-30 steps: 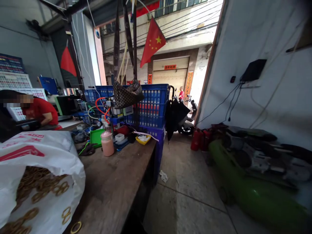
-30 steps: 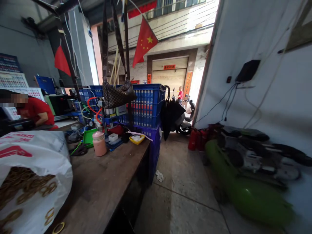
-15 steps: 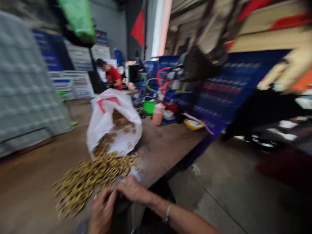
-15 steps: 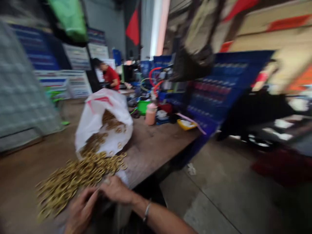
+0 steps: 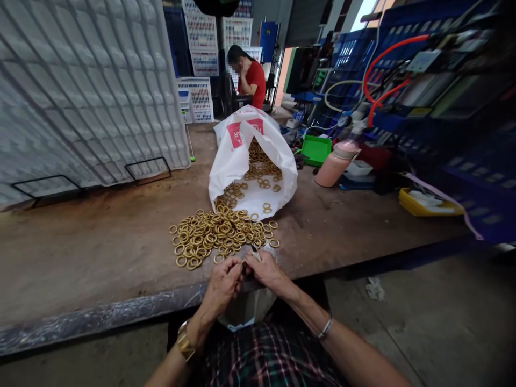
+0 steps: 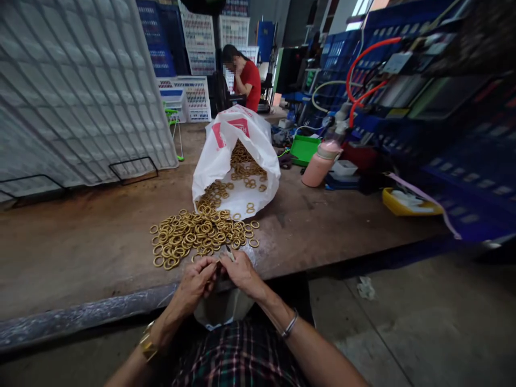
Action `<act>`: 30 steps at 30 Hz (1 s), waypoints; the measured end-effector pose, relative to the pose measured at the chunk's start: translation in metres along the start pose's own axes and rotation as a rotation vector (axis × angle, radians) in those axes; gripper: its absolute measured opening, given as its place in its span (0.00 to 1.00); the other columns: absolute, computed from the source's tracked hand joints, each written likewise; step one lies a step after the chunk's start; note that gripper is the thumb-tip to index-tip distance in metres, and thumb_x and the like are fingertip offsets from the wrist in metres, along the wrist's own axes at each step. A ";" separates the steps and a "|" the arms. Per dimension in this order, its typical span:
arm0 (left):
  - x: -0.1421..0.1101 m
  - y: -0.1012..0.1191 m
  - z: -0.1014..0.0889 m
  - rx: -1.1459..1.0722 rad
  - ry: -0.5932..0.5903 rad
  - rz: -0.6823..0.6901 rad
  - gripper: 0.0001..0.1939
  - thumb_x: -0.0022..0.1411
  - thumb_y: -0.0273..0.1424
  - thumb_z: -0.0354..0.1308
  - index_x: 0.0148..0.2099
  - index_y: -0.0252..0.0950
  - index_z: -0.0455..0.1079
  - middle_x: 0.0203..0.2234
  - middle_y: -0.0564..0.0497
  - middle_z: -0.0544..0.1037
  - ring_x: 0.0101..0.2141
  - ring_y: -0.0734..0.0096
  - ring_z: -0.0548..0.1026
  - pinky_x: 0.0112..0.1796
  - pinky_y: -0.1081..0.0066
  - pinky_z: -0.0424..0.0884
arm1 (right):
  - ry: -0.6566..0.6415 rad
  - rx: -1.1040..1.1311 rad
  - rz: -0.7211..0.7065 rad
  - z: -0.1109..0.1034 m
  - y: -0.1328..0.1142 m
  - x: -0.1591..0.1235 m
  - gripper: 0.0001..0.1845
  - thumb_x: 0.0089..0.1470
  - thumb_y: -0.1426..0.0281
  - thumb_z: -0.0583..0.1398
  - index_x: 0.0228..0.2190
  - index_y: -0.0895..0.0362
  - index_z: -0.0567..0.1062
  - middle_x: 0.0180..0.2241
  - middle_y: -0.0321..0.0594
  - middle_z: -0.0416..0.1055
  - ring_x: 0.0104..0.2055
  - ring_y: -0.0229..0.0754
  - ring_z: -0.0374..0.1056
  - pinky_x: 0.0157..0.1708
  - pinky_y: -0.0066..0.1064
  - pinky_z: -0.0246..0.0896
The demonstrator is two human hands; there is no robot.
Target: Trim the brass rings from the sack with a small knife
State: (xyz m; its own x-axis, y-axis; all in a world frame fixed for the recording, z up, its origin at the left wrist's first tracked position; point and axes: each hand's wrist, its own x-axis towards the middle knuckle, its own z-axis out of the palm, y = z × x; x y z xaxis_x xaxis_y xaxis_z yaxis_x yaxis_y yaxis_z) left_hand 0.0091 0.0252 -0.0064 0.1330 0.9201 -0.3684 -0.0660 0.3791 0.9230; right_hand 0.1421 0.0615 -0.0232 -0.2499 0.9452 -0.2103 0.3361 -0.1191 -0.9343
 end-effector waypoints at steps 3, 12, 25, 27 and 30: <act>-0.003 -0.001 0.000 -0.094 -0.017 -0.023 0.15 0.53 0.42 0.55 0.31 0.34 0.64 0.17 0.59 0.63 0.14 0.84 0.58 0.14 0.82 0.53 | -0.019 0.038 -0.011 0.000 -0.002 -0.001 0.14 0.50 0.65 0.51 0.17 0.58 0.64 0.15 0.29 0.58 0.18 0.30 0.52 0.20 0.22 0.48; -0.006 0.002 0.004 -0.091 0.036 -0.057 0.17 0.52 0.44 0.54 0.30 0.34 0.63 0.17 0.59 0.63 0.13 0.85 0.57 0.13 0.82 0.52 | -0.005 0.030 -0.025 -0.001 -0.009 -0.006 0.14 0.49 0.67 0.51 0.17 0.58 0.65 0.14 0.30 0.58 0.18 0.31 0.53 0.20 0.23 0.48; -0.009 0.009 0.001 -0.028 0.010 -0.124 0.13 0.52 0.40 0.54 0.31 0.34 0.65 0.17 0.59 0.64 0.14 0.84 0.59 0.14 0.81 0.52 | 0.022 -0.001 -0.065 -0.001 0.000 -0.006 0.11 0.48 0.68 0.51 0.19 0.58 0.67 0.17 0.33 0.65 0.21 0.33 0.60 0.24 0.24 0.52; -0.009 0.008 0.001 -0.044 0.003 -0.129 0.13 0.51 0.40 0.54 0.31 0.33 0.65 0.18 0.59 0.64 0.14 0.84 0.59 0.14 0.81 0.52 | 0.016 0.005 -0.076 -0.001 0.000 -0.006 0.11 0.48 0.69 0.51 0.18 0.58 0.67 0.18 0.33 0.65 0.22 0.33 0.61 0.25 0.24 0.53; -0.010 0.008 0.000 -0.068 -0.004 -0.141 0.13 0.51 0.40 0.55 0.32 0.33 0.65 0.18 0.58 0.64 0.14 0.84 0.58 0.14 0.81 0.52 | 0.009 0.018 -0.087 -0.001 0.000 -0.005 0.11 0.49 0.69 0.51 0.18 0.58 0.66 0.18 0.34 0.66 0.23 0.34 0.62 0.26 0.24 0.55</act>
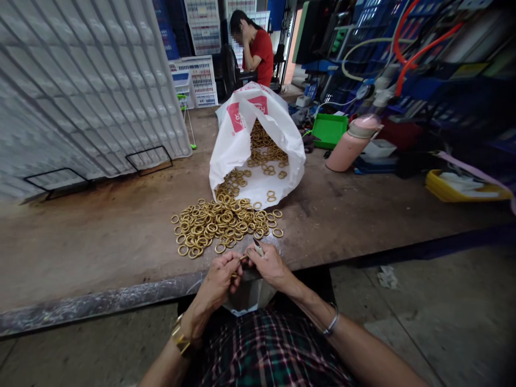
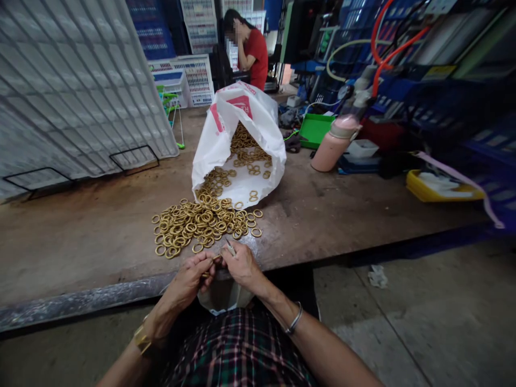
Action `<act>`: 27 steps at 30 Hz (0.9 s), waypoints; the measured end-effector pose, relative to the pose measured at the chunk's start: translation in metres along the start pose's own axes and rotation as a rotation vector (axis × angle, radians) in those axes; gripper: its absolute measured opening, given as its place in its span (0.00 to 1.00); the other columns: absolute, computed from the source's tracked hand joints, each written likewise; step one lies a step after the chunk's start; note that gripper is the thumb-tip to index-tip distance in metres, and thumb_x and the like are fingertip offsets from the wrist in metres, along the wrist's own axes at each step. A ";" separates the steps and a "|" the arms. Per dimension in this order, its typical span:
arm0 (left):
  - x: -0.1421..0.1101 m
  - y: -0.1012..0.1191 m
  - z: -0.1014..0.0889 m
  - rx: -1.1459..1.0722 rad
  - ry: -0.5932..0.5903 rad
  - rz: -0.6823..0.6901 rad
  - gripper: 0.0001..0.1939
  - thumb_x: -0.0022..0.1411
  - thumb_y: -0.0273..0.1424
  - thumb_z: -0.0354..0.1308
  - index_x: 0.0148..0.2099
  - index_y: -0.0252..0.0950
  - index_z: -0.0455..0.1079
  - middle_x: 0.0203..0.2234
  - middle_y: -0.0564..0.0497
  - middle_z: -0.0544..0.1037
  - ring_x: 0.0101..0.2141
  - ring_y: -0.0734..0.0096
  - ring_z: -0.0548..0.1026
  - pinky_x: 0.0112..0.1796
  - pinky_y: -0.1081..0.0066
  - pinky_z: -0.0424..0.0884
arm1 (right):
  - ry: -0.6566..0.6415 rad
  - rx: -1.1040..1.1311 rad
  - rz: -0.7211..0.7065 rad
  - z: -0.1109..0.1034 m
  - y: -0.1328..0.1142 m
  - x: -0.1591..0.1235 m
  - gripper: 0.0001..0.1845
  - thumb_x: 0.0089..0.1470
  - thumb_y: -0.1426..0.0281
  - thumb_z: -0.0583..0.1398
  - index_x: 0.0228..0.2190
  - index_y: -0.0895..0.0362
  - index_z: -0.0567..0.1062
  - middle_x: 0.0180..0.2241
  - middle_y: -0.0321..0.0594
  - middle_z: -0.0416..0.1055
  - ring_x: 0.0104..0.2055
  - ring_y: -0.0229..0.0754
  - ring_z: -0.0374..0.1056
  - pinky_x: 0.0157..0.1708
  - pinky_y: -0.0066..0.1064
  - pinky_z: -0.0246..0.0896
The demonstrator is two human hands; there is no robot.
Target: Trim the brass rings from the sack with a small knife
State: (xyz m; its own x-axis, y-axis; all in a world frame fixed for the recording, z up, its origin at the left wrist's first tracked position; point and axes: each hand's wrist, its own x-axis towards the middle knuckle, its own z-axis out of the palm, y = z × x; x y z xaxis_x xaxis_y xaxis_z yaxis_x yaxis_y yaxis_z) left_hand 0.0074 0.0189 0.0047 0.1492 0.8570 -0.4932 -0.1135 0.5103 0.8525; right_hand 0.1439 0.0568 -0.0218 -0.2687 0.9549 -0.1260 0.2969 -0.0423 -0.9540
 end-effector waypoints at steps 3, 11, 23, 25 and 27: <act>-0.001 -0.001 0.001 -0.047 0.016 0.013 0.14 0.51 0.40 0.56 0.32 0.33 0.64 0.17 0.59 0.64 0.14 0.84 0.58 0.15 0.81 0.52 | 0.016 -0.034 0.008 0.000 0.001 -0.002 0.10 0.51 0.70 0.50 0.22 0.57 0.68 0.19 0.33 0.66 0.23 0.34 0.62 0.25 0.24 0.55; -0.002 -0.010 0.002 -0.148 0.067 0.068 0.15 0.52 0.41 0.56 0.33 0.35 0.62 0.18 0.59 0.64 0.15 0.83 0.59 0.15 0.81 0.52 | -0.112 -0.736 -0.130 -0.003 -0.006 -0.016 0.11 0.49 0.77 0.51 0.35 0.57 0.69 0.30 0.39 0.71 0.31 0.38 0.66 0.29 0.27 0.51; -0.002 -0.015 0.003 -0.085 0.096 0.110 0.16 0.52 0.44 0.55 0.32 0.35 0.61 0.18 0.59 0.64 0.15 0.83 0.59 0.16 0.81 0.54 | -0.189 -0.939 -0.020 0.002 -0.018 -0.017 0.14 0.50 0.77 0.50 0.39 0.56 0.66 0.35 0.40 0.71 0.34 0.42 0.67 0.32 0.30 0.51; -0.002 -0.016 0.003 -0.076 0.101 0.112 0.17 0.53 0.45 0.55 0.33 0.35 0.61 0.18 0.59 0.64 0.15 0.82 0.60 0.16 0.81 0.55 | -0.178 -0.936 -0.020 0.002 -0.018 -0.017 0.14 0.50 0.77 0.50 0.39 0.55 0.66 0.35 0.40 0.71 0.34 0.41 0.66 0.32 0.30 0.51; -0.002 -0.017 0.003 -0.065 0.108 0.112 0.17 0.53 0.45 0.54 0.33 0.35 0.61 0.18 0.59 0.65 0.15 0.82 0.60 0.16 0.81 0.54 | -0.176 -0.936 -0.013 0.002 -0.018 -0.017 0.13 0.50 0.76 0.50 0.39 0.55 0.66 0.36 0.40 0.71 0.33 0.41 0.66 0.32 0.30 0.51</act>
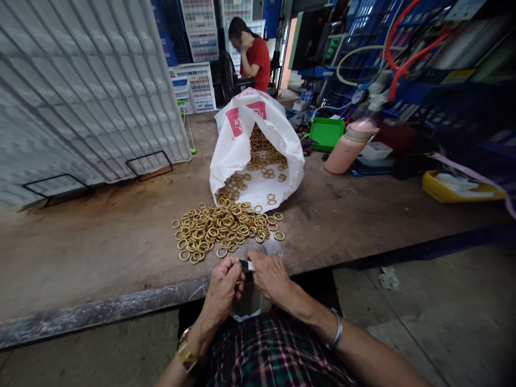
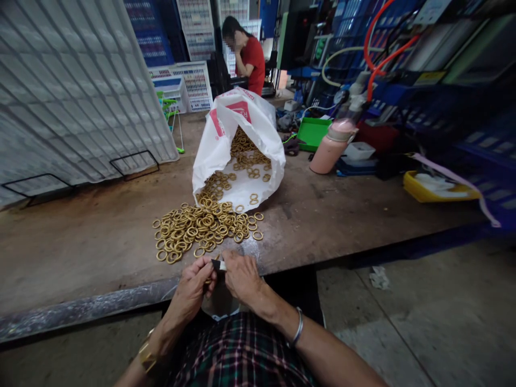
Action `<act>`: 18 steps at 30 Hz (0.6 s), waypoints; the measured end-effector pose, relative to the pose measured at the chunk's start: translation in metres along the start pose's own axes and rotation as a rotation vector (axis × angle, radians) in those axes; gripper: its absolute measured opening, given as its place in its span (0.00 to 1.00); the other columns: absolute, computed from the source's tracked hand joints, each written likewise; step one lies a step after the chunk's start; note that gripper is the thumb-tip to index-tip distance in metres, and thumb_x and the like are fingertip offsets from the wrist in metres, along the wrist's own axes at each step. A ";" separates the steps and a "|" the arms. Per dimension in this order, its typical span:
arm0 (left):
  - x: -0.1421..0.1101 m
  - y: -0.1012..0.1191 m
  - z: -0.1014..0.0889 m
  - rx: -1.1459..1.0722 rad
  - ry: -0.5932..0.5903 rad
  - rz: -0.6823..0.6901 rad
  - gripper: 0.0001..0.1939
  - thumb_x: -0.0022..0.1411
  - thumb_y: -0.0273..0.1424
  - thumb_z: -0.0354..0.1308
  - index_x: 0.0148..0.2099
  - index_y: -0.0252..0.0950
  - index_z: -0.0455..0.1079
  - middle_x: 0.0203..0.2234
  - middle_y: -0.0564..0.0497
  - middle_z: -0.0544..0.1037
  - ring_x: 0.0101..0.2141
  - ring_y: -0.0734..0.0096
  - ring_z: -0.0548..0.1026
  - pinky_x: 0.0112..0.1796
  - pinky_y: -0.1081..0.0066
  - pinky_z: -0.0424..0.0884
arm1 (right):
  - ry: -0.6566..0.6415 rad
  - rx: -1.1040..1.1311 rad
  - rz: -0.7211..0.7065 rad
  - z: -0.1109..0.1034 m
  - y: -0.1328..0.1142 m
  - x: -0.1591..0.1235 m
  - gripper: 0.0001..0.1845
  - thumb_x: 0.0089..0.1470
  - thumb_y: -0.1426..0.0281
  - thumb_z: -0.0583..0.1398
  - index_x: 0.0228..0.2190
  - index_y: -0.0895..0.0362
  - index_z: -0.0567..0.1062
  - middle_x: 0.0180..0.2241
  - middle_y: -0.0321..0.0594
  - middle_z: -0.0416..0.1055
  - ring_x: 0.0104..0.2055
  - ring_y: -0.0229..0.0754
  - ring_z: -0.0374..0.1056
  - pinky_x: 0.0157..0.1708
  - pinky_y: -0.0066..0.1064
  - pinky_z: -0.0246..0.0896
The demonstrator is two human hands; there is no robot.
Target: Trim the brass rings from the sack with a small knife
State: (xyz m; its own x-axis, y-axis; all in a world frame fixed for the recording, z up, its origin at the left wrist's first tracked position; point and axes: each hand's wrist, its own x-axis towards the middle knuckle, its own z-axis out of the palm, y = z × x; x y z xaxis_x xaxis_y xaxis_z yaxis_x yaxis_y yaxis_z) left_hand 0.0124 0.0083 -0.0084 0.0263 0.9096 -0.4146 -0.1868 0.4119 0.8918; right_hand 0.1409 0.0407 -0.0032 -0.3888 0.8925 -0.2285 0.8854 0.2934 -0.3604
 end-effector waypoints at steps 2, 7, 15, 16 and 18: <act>0.000 0.000 0.001 0.019 0.017 0.005 0.17 0.53 0.45 0.54 0.32 0.35 0.61 0.18 0.59 0.64 0.15 0.82 0.60 0.15 0.81 0.54 | -0.007 -0.005 0.004 -0.001 -0.001 0.000 0.13 0.50 0.77 0.50 0.39 0.56 0.66 0.36 0.41 0.71 0.34 0.41 0.67 0.32 0.30 0.52; -0.002 0.002 0.003 0.089 0.072 0.013 0.18 0.52 0.46 0.54 0.30 0.35 0.61 0.16 0.59 0.64 0.14 0.82 0.60 0.15 0.80 0.55 | -0.017 -0.034 0.004 -0.003 -0.003 0.001 0.13 0.51 0.77 0.49 0.39 0.56 0.66 0.36 0.42 0.71 0.34 0.42 0.67 0.31 0.30 0.52; -0.008 0.001 -0.002 0.083 0.006 0.008 0.17 0.53 0.45 0.54 0.28 0.36 0.60 0.14 0.60 0.62 0.14 0.83 0.58 0.16 0.81 0.56 | -0.030 -0.061 0.001 -0.003 -0.003 -0.002 0.15 0.48 0.78 0.49 0.40 0.58 0.66 0.34 0.44 0.73 0.34 0.46 0.69 0.31 0.33 0.55; -0.009 0.000 -0.003 0.065 -0.012 0.000 0.17 0.54 0.45 0.54 0.28 0.36 0.60 0.14 0.60 0.62 0.14 0.83 0.58 0.16 0.81 0.55 | -0.029 -0.060 -0.006 -0.003 -0.004 -0.002 0.15 0.48 0.78 0.49 0.40 0.58 0.66 0.34 0.44 0.73 0.34 0.46 0.69 0.31 0.33 0.55; -0.009 -0.003 -0.005 0.016 -0.045 -0.017 0.17 0.54 0.45 0.54 0.28 0.36 0.60 0.14 0.60 0.61 0.14 0.83 0.57 0.16 0.81 0.55 | -0.019 -0.055 -0.011 -0.004 -0.006 -0.004 0.15 0.48 0.78 0.50 0.40 0.58 0.66 0.33 0.45 0.72 0.34 0.46 0.69 0.31 0.33 0.56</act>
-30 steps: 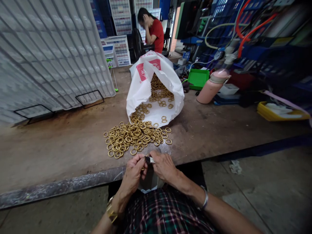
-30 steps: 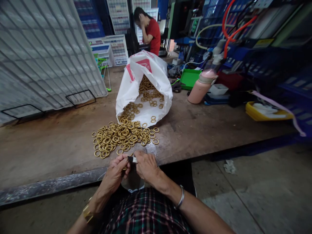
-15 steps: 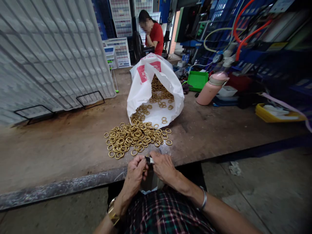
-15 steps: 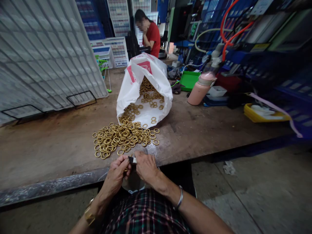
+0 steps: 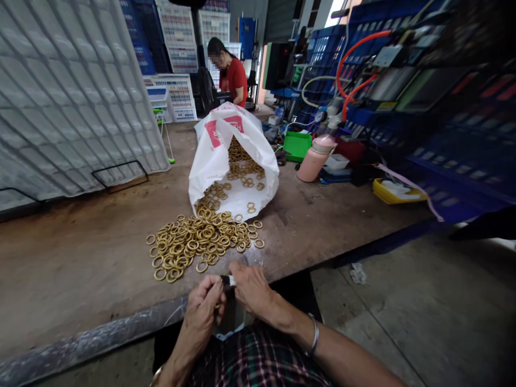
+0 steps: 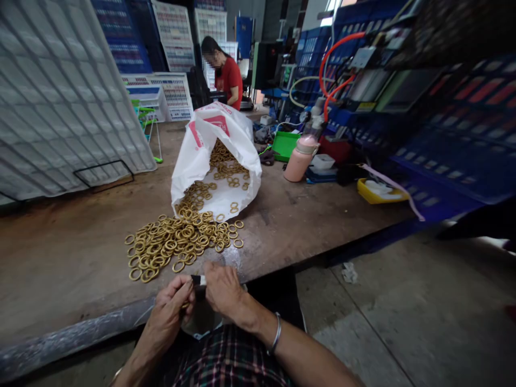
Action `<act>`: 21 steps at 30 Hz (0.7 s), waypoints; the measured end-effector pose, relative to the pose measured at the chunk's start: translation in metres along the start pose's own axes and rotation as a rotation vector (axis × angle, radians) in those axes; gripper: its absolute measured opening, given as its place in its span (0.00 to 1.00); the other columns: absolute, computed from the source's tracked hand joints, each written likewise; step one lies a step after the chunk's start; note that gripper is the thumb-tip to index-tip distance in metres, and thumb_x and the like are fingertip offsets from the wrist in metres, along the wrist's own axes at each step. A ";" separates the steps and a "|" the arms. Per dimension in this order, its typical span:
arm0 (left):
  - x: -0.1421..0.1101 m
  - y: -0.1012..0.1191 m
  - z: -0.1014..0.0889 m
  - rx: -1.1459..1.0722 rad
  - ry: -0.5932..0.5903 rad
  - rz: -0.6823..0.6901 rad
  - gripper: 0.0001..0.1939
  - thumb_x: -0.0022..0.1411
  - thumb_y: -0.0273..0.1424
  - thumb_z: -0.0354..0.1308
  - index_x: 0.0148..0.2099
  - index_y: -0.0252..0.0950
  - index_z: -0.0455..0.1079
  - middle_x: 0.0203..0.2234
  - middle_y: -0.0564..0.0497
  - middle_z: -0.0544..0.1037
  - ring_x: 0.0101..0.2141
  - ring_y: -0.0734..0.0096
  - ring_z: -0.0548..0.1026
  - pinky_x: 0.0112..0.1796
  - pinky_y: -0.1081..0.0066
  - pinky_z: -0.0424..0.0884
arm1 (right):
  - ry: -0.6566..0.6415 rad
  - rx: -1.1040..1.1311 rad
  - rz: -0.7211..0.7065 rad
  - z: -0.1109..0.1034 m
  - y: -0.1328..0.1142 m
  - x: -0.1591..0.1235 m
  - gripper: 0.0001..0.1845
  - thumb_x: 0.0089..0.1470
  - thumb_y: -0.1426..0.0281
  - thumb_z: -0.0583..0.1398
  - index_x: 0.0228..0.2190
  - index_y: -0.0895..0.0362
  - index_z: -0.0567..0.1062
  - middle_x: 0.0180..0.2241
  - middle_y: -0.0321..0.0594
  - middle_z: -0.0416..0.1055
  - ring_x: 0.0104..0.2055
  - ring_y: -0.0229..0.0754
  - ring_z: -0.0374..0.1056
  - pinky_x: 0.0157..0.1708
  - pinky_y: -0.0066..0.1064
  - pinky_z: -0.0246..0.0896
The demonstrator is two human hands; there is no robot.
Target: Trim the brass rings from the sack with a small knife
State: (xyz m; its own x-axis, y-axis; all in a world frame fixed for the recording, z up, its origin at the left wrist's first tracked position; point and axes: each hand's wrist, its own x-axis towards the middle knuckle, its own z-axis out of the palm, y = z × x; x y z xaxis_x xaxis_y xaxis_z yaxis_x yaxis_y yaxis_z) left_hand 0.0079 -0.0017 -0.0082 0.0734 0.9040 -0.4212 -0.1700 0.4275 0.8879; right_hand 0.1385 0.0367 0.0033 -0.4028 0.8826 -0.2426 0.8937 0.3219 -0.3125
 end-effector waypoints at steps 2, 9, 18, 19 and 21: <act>0.000 -0.003 -0.001 -0.063 -0.038 -0.013 0.16 0.54 0.44 0.55 0.28 0.36 0.60 0.15 0.60 0.62 0.14 0.83 0.57 0.16 0.81 0.55 | 0.013 0.004 0.010 0.001 -0.001 -0.001 0.16 0.47 0.79 0.50 0.40 0.59 0.66 0.33 0.45 0.72 0.34 0.46 0.69 0.32 0.33 0.56; -0.015 0.007 0.006 -0.211 -0.214 -0.056 0.15 0.53 0.42 0.58 0.31 0.35 0.64 0.15 0.60 0.62 0.13 0.85 0.56 0.14 0.81 0.52 | 0.129 0.015 0.185 -0.010 0.028 0.008 0.16 0.48 0.80 0.48 0.38 0.58 0.68 0.35 0.45 0.73 0.34 0.42 0.68 0.30 0.29 0.52; -0.009 0.010 0.004 -0.447 -0.116 -0.182 0.19 0.46 0.44 0.63 0.28 0.32 0.66 0.20 0.53 0.69 0.15 0.85 0.57 0.15 0.79 0.52 | 0.441 0.006 0.393 -0.033 0.093 0.060 0.08 0.55 0.69 0.52 0.38 0.56 0.66 0.37 0.41 0.69 0.37 0.40 0.66 0.31 0.28 0.50; -0.007 0.008 0.003 -0.439 -0.111 -0.195 0.20 0.46 0.45 0.63 0.29 0.31 0.68 0.18 0.54 0.68 0.15 0.85 0.56 0.16 0.79 0.52 | 0.435 0.008 0.410 -0.032 0.095 0.065 0.09 0.55 0.66 0.52 0.38 0.56 0.66 0.37 0.41 0.69 0.37 0.40 0.66 0.31 0.28 0.50; -0.004 0.006 0.000 -0.423 -0.113 -0.219 0.21 0.44 0.45 0.64 0.29 0.30 0.68 0.15 0.56 0.66 0.14 0.84 0.57 0.16 0.80 0.51 | 0.423 0.004 0.416 -0.030 0.098 0.073 0.11 0.55 0.64 0.53 0.39 0.55 0.66 0.38 0.41 0.68 0.37 0.40 0.65 0.31 0.28 0.50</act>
State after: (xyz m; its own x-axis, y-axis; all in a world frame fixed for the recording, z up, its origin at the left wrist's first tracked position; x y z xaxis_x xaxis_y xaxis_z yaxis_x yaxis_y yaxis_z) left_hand 0.0062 -0.0030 -0.0013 0.2538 0.7984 -0.5460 -0.5215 0.5884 0.6179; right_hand 0.2023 0.1426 -0.0173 0.0958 0.9945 0.0419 0.9584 -0.0808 -0.2736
